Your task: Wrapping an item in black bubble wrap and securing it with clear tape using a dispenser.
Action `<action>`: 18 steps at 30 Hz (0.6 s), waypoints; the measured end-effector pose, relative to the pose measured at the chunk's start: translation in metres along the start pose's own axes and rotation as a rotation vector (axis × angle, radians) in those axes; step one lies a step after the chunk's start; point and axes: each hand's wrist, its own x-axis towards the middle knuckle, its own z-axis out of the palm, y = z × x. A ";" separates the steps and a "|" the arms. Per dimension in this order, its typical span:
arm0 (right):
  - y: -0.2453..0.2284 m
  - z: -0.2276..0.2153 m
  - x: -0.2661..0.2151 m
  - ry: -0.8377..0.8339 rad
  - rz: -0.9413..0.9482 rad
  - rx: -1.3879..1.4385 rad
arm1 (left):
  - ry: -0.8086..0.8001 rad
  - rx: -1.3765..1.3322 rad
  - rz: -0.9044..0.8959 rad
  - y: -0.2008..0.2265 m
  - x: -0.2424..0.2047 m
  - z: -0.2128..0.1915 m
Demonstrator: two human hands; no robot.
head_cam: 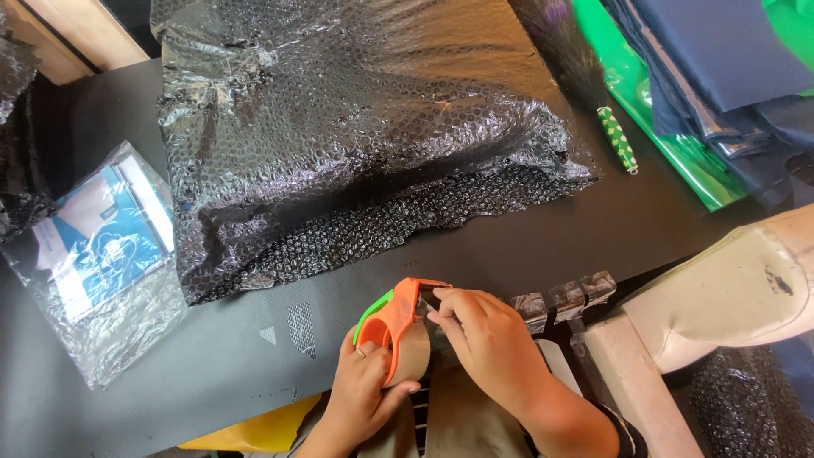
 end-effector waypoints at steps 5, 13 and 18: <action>-0.008 -0.015 -0.003 -0.119 0.037 0.267 | -0.009 -0.024 -0.049 -0.007 0.000 -0.004; -0.011 -0.011 0.005 0.060 0.006 0.386 | -0.001 -0.065 -0.041 -0.009 0.002 -0.008; -0.012 -0.020 0.008 0.100 0.017 0.468 | 0.026 -0.203 -0.021 -0.001 0.012 -0.016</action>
